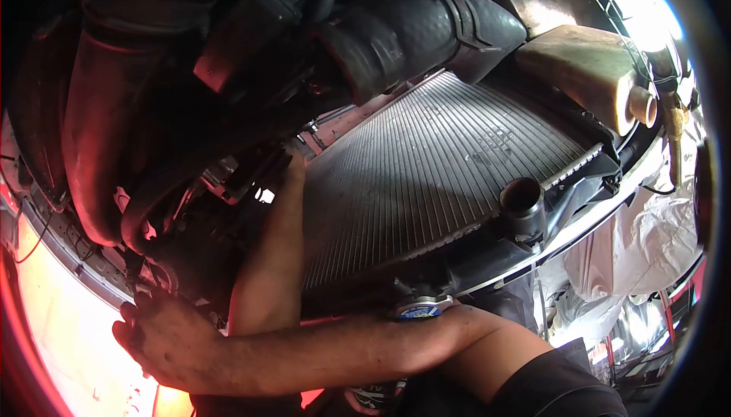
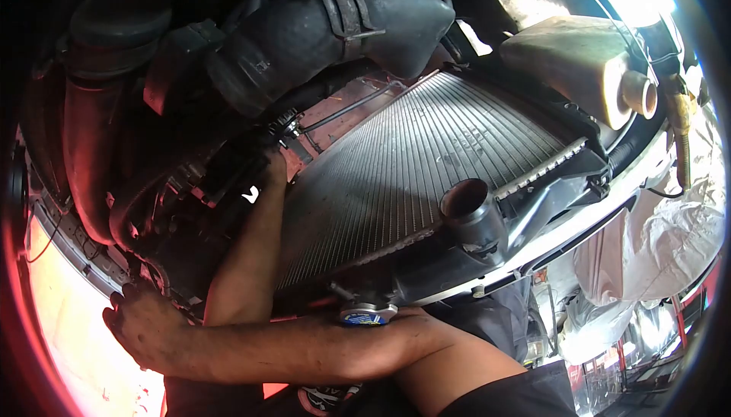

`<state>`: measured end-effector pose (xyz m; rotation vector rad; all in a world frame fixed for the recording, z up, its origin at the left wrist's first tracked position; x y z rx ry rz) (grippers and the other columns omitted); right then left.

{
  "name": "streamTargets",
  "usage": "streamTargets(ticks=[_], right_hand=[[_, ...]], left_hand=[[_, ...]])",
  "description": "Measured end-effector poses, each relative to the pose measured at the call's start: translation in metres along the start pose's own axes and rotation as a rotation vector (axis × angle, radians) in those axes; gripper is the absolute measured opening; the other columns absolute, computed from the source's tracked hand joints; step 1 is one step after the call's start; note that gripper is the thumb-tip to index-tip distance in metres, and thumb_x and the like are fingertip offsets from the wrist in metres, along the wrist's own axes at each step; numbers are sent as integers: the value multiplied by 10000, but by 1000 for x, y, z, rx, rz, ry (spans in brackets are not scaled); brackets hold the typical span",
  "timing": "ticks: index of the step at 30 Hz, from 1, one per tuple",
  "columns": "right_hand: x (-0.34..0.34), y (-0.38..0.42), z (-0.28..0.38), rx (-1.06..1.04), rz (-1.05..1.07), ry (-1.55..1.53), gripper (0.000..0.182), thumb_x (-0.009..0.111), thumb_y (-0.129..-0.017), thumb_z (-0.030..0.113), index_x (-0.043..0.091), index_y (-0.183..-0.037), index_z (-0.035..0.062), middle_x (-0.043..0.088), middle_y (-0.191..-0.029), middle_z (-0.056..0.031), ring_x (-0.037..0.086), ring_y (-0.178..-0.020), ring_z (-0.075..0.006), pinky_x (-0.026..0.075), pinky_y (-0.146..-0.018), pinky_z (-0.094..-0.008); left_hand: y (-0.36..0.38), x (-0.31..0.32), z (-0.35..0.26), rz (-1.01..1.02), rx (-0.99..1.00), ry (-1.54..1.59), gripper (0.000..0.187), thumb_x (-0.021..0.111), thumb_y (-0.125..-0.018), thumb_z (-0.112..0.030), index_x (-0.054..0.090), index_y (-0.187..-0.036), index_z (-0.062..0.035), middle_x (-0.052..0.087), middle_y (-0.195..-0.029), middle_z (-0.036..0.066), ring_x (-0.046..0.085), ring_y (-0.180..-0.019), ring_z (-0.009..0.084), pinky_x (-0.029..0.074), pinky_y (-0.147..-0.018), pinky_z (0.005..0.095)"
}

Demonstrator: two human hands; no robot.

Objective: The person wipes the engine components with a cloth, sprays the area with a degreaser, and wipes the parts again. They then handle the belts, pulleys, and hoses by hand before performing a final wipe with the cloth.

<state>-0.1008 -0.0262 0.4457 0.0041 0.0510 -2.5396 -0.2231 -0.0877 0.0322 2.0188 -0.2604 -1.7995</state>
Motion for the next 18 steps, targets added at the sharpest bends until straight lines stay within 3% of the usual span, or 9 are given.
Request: streamTargets(ticks=[4, 9, 13, 16, 18], right_hand=[[-17, 17, 3, -45, -163, 75, 624, 828, -734, 403, 619, -1139, -24, 660, -1100, -172, 641, -1000, -276, 482, -861, -405], [-1, 0, -4, -80, 29, -14, 630, 820, -745, 421, 617, -1146, -21, 659, -1084, -155, 644, -972, -271, 480, -862, -419], [22, -1, 5, 11, -160, 75, 617, 810, -755, 422, 616, -1142, -18, 656, -1068, -147, 643, -960, -264, 481, -857, -424], [5, 0, -4, -72, -98, 6, 598, 804, -762, 414, 616, -1134, -15, 654, -1054, -145, 645, -958, -262, 487, -846, -420], [-1, 0, -5, -113, -81, -51, 572, 801, -767, 395, 616, -1122, -14, 653, -1041, -144, 647, -954, -261, 491, -835, -419]], left_hand=[[0, 2, -2, -33, 33, -108, 429, 627, -944, -223, 602, -1336, -51, 599, -1366, 129, 566, -1253, 244, 444, -1088, 384], [13, 3, 12, -64, 112, -316, 437, 628, -941, -225, 602, -1342, -52, 596, -1381, 133, 561, -1270, 246, 438, -1103, 385], [23, 23, 20, -139, 204, -567, 444, 629, -939, -226, 601, -1347, -53, 594, -1393, 136, 558, -1284, 248, 433, -1115, 385], [35, 37, 21, -201, 260, -764, 450, 630, -938, -228, 601, -1351, -54, 592, -1402, 138, 555, -1295, 249, 429, -1124, 386], [45, 20, 8, -72, 291, -847, 474, 622, -934, -216, 585, -1372, -37, 590, -1406, 146, 539, -1314, 267, 410, -1150, 392]])
Point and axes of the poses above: each hand's wrist, its own y-axis away from the middle knuckle, its own x-axis out of the palm, z = x × y, the point moved 4 cm from there along -y, towards the middle knuckle
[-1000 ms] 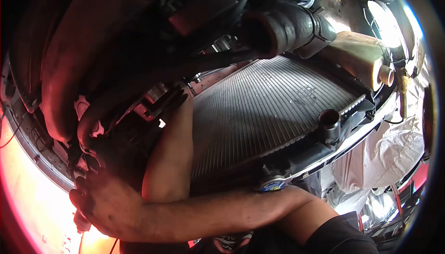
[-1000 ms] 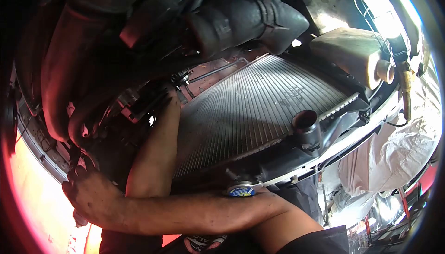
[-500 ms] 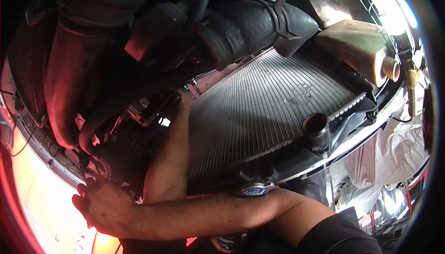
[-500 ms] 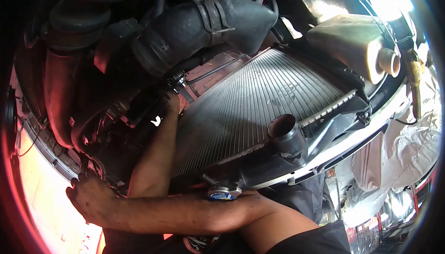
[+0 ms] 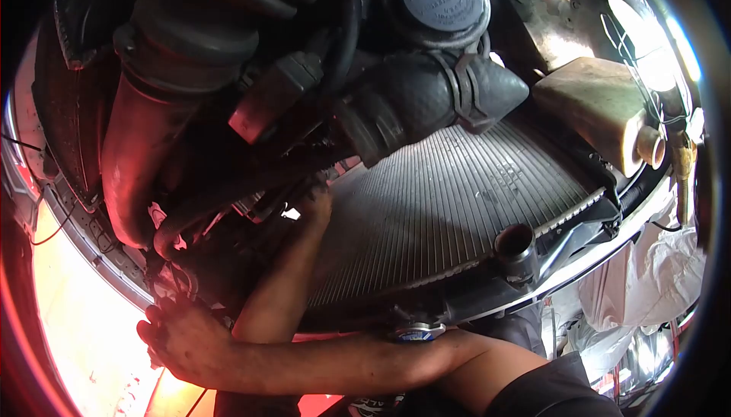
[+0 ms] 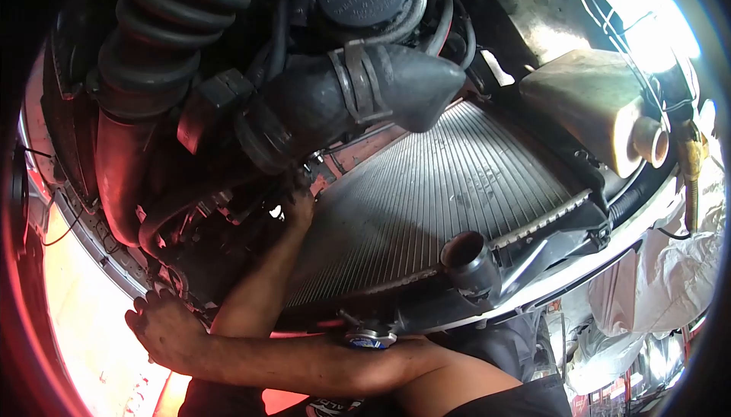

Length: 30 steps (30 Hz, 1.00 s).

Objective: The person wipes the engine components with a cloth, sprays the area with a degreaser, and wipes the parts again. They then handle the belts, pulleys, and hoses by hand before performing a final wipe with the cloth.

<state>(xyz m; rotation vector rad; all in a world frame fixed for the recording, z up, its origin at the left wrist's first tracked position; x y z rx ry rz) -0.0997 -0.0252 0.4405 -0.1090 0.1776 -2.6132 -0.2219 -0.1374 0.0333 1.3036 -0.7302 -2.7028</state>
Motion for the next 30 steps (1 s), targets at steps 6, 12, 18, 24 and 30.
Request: streamTargets(ticks=[6, 12, 18, 24, 30], right_hand=[[22, -7, 1, 81, 7, -49, 479, 789, -776, 338, 614, -1061, -5, 656, -995, -136, 650, -930, -263, 498, -808, -422], [41, -2, -7, 39, -100, -109, 400, 757, -761, 302, 625, -996, 7, 664, -961, -137, 654, -924, -276, 504, -796, -410], [75, -9, -13, 86, -264, -155, 269, 656, -801, 232, 643, -966, 19, 666, -943, -136, 652, -921, -273, 511, -803, -391], [70, -16, -9, 118, -186, -206, 236, 674, -812, 252, 619, -929, 55, 634, -915, -111, 631, -909, -255, 504, -814, -384], [78, -19, -8, 75, -332, -481, 183, 666, -835, 246, 557, -900, 115, 567, -886, -81, 587, -869, -225, 489, -803, -362]], left_hand=[[16, 30, -4, -47, 164, -73, 458, 626, -934, -198, 586, -1359, -35, 582, -1408, 151, 528, -1324, 291, 422, -1135, 405], [24, 63, -2, -126, 402, -199, 442, 630, -933, -180, 588, -1347, -32, 574, -1409, 156, 517, -1335, 315, 433, -1121, 419], [30, 56, 13, 242, -215, 1443, 385, 542, -1042, -218, 583, -1351, 9, 629, -1328, 149, 572, -1252, 295, 430, -1120, 421], [11, -45, -8, -8, -517, 1320, 388, 556, -1053, -259, 600, -1340, -2, 682, -1230, 177, 628, -1150, 330, 442, -1058, 454], [0, -153, 7, 119, -442, 1533, 426, 569, -1042, -202, 531, -1406, 16, 628, -1349, 197, 599, -1208, 338, 420, -1079, 448]])
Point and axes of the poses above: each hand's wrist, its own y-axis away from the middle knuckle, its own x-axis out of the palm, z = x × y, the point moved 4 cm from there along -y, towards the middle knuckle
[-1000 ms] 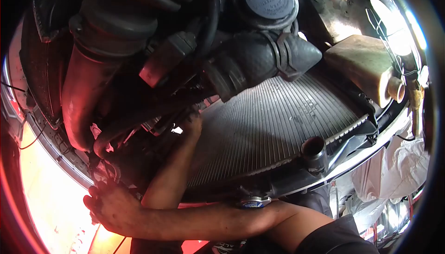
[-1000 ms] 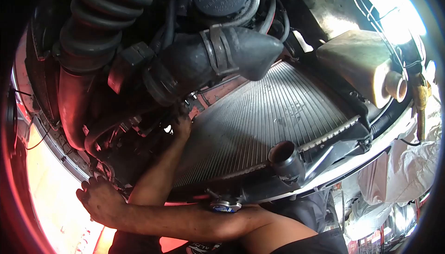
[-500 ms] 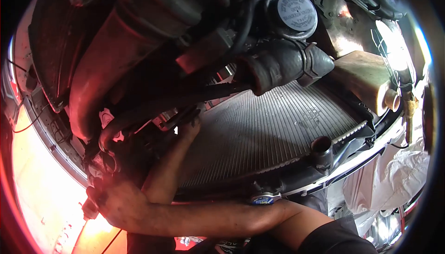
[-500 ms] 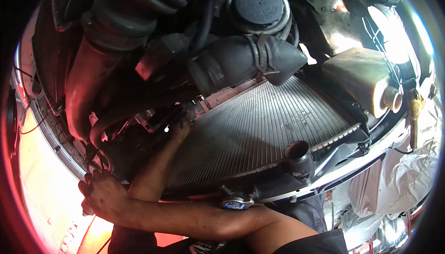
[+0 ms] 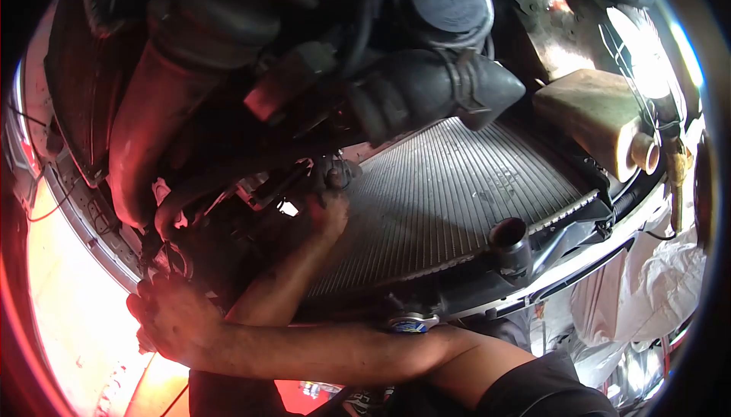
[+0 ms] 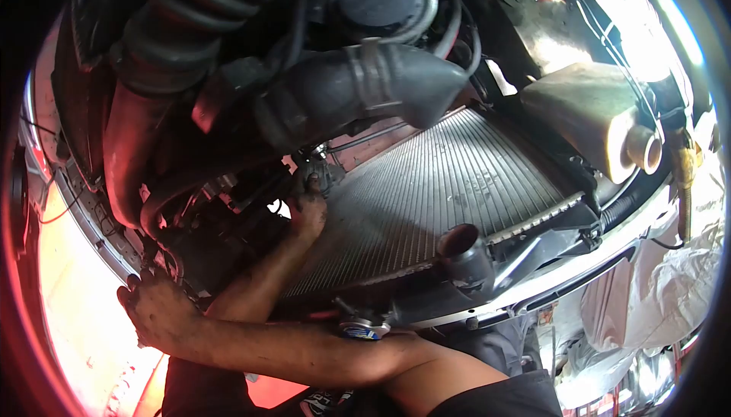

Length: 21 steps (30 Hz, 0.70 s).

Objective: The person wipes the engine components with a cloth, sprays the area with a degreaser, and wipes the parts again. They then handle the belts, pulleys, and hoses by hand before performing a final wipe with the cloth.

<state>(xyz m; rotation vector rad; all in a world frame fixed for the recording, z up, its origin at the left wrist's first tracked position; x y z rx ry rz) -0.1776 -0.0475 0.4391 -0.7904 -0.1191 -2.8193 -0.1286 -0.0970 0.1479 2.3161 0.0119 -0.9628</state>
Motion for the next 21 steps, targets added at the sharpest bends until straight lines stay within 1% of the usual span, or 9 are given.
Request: streamTargets(ticks=[1, 4, 5, 8, 13, 15, 18, 20, 21], right_hand=[[34, 4, -22, 13, -41, -380, 175, 656, -845, 235, 553, -916, 112, 567, -906, -76, 589, -886, -224, 498, -808, -356], [23, -2, -17, -9, 34, -188, 160, 639, -863, 212, 559, -945, 101, 578, -950, -68, 591, -930, -227, 519, -813, -346], [6, -3, -10, -14, 71, 46, 170, 642, -857, 208, 564, -955, 93, 582, -952, -72, 594, -931, -229, 519, -808, -350], [-7, -7, 3, -17, 117, 211, 205, 650, -842, 195, 577, -986, 68, 594, -958, -85, 603, -933, -235, 521, -794, -362], [-11, -7, 13, -24, 159, 312, 273, 664, -816, 174, 599, -1037, 28, 614, -969, -106, 617, -937, -244, 523, -772, -383], [-11, -6, 14, -22, 179, 352, 301, 670, -805, 165, 608, -1057, 12, 623, -973, -114, 623, -938, -248, 524, -762, -391], [-15, -3, 16, -23, 167, 379, 315, 664, -800, 145, 617, -1072, -6, 632, -977, -128, 629, -938, -254, 525, -754, -402], [-17, 0, 15, -63, 109, 369, 286, 641, -809, 122, 617, -1061, -10, 633, -977, -140, 631, -935, -260, 524, -755, -409], [-14, -1, 14, -49, 125, 351, 282, 634, -813, 119, 617, -1063, -11, 634, -978, -143, 632, -934, -261, 523, -757, -411]], left_hand=[[0, 1, 1, 17, 19, 7, 449, 570, -1040, -185, 502, -1436, 15, 606, -1387, 203, 586, -1238, 338, 410, -1091, 443], [-8, 10, 16, -27, 232, -260, 533, 557, -1036, -128, 398, -1528, 0, 526, -1481, 215, 533, -1324, 329, 375, -1135, 414], [-18, 12, 19, 11, 228, -274, 558, 551, -1035, -113, 366, -1550, -6, 502, -1502, 221, 517, -1344, 329, 362, -1147, 402], [-26, 6, 25, 76, 156, -263, 598, 525, -1035, -83, 305, -1587, -17, 480, -1511, 215, 518, -1339, 317, 386, -1144, 379], [-9, 13, -6, 149, -237, 294, 689, 512, -1018, -26, 192, -1625, -96, 464, -1479, 170, 548, -1288, 276, 576, -934, 371], [-7, 15, -11, 140, -252, 417, 742, 517, -1004, 0, 148, -1632, -142, 458, -1463, 145, 566, -1249, 255, 630, -809, 347], [-11, 18, 7, 162, -270, 434, 780, 537, -989, 20, 133, -1626, -181, 441, -1471, 145, 592, -1196, 249, 641, -734, 335], [-13, 16, 9, 178, -247, 391, 772, 539, -989, 20, 144, -1623, -176, 439, -1472, 145, 601, -1173, 244, 639, -738, 334], [-15, 18, 19, 199, -286, 560, 769, 539, -989, 22, 150, -1622, -175, 442, -1467, 145, 604, -1166, 241, 637, -735, 330]])
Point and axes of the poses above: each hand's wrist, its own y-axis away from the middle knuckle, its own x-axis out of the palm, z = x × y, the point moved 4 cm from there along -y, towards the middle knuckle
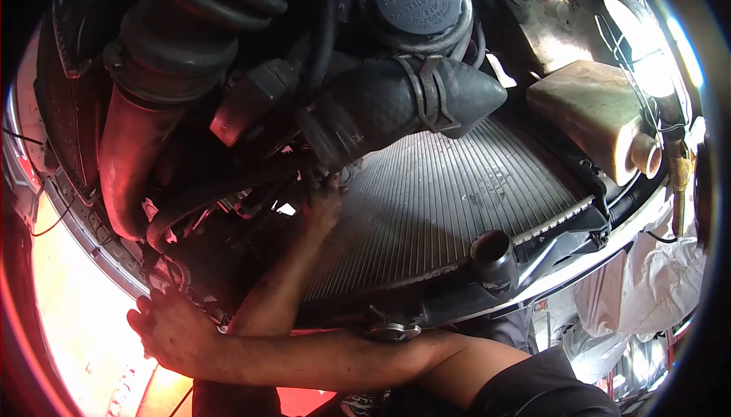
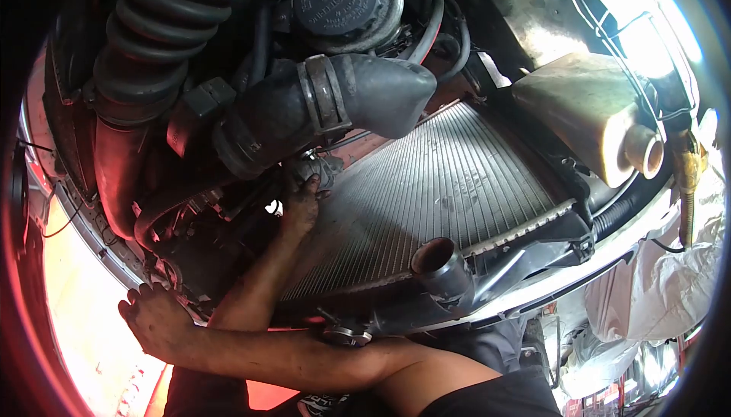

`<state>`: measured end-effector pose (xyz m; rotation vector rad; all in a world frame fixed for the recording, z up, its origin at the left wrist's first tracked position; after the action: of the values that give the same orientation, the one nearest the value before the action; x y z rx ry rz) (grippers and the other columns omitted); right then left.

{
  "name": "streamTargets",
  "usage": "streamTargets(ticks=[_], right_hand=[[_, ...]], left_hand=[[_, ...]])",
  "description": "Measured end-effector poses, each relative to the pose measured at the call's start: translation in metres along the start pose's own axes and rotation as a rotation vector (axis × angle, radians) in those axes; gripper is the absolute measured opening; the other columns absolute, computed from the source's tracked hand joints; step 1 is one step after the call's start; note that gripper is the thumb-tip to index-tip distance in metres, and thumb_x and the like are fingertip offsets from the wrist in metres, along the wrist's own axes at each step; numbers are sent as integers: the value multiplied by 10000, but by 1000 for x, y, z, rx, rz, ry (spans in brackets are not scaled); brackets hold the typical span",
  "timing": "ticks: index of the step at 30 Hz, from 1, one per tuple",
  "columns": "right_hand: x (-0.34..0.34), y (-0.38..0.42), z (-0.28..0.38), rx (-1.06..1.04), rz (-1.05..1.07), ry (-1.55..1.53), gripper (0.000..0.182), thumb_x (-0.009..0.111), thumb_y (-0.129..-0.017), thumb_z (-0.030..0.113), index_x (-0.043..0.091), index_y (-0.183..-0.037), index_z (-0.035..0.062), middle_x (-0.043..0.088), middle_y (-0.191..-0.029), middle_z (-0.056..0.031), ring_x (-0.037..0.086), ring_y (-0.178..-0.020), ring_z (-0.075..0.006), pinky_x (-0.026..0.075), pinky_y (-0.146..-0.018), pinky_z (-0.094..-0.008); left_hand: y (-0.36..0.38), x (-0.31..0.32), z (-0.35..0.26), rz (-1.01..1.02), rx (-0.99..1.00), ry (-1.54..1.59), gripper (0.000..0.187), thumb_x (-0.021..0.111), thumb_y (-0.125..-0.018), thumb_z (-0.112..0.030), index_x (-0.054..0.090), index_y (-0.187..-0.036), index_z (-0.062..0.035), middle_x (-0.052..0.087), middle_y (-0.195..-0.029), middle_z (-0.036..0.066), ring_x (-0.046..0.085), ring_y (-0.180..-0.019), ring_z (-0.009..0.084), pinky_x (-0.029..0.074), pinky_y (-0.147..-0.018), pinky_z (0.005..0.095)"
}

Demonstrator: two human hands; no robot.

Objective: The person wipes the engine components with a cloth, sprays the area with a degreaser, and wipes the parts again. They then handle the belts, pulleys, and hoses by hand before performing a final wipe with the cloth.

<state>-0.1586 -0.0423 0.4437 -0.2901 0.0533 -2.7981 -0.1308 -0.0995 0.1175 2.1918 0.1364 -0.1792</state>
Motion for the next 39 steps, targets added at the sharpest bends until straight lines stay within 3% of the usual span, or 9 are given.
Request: streamTargets(ticks=[2, 4, 5, 7, 11, 14, 17, 22, 39], right_hand=[[7, -1, -2, 22, 34, -37, 275, 621, -820, 113, 616, -1065, -13, 635, -979, -150, 632, -932, -265, 520, -763, -414], [1, -1, -1, 17, 24, -16, 283, 619, -823, 119, 616, -1072, -15, 636, -984, -155, 631, -935, -266, 518, -767, -414], [0, 0, 0, 14, 20, -7, 286, 617, -824, 122, 616, -1075, -16, 636, -986, -157, 631, -937, -267, 517, -770, -414], [-3, 1, 1, 10, -5, -3, 292, 616, -826, 125, 615, -1080, -18, 638, -991, -160, 627, -948, -269, 515, -778, -414], [5, -2, 0, 40, -61, -101, 296, 615, -826, 123, 615, -1083, -21, 641, -1005, -164, 614, -968, -271, 515, -800, -418], [-7, -3, 4, 58, 113, -15, 273, 610, -832, 120, 619, -1064, -23, 641, -1016, -163, 607, -971, -274, 513, -826, -423], [-1, -5, 4, 100, 93, 11, 272, 601, -830, 103, 626, -1075, -11, 631, -1010, -153, 596, -963, -283, 522, -817, -455], [1, -3, 2, 114, 91, -31, 288, 585, -859, 138, 596, -1087, -36, 607, -1002, -183, 607, -918, -319, 501, -785, -454], [-10, -19, 8, 86, 146, -23, 291, 564, -873, 127, 566, -1090, -66, 607, -1033, -201, 587, -929, -322, 511, -780, -473]], left_hand=[[-21, -20, 42, 89, -110, 523, 762, 537, -988, 27, 159, -1619, -173, 451, -1451, 146, 606, -1159, 235, 634, -721, 316], [-21, -26, 50, 53, -101, 422, 744, 553, -985, 5, 177, -1611, -137, 468, -1440, 167, 606, -1169, 264, 625, -750, 336], [-8, -17, 24, -37, -15, -35, 733, 570, -982, -21, 190, -1604, -101, 479, -1439, 188, 606, -1180, 295, 619, -789, 364], [3, -5, -8, -145, 94, -528, 723, 594, -977, -66, 210, -1589, -44, 489, -1440, 224, 599, -1200, 344, 597, -857, 404], [7, 7, -23, -205, 171, -683, 728, 624, -967, -144, 240, -1557, 40, 488, -1451, 280, 574, -1237, 416, 536, -974, 453], [7, 8, -24, -225, 169, -789, 685, 627, -963, -181, 304, -1512, 73, 498, -1440, 303, 570, -1234, 449, 495, -1032, 471], [3, 4, -19, -222, 138, -889, 622, 619, -961, -206, 388, -1455, 92, 515, -1418, 316, 573, -1215, 473, 456, -1075, 481], [-28, -20, 37, -270, 346, -817, 262, 621, -940, -201, 665, -1066, 25, 699, -1077, 184, 682, -956, 359, 525, -864, 424], [-25, -21, 16, -124, 117, -426, 450, 613, -951, -213, 531, -1307, 49, 615, -1255, 230, 631, -1087, 391, 483, -1024, 450]])
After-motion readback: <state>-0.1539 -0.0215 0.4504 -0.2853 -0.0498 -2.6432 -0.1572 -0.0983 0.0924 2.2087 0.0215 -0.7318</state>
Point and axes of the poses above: each hand's wrist, its own y-axis away from the middle knuckle, its own x-axis out of the palm, z = x × y, the point moved 4 cm from there along -y, towards the middle knuckle
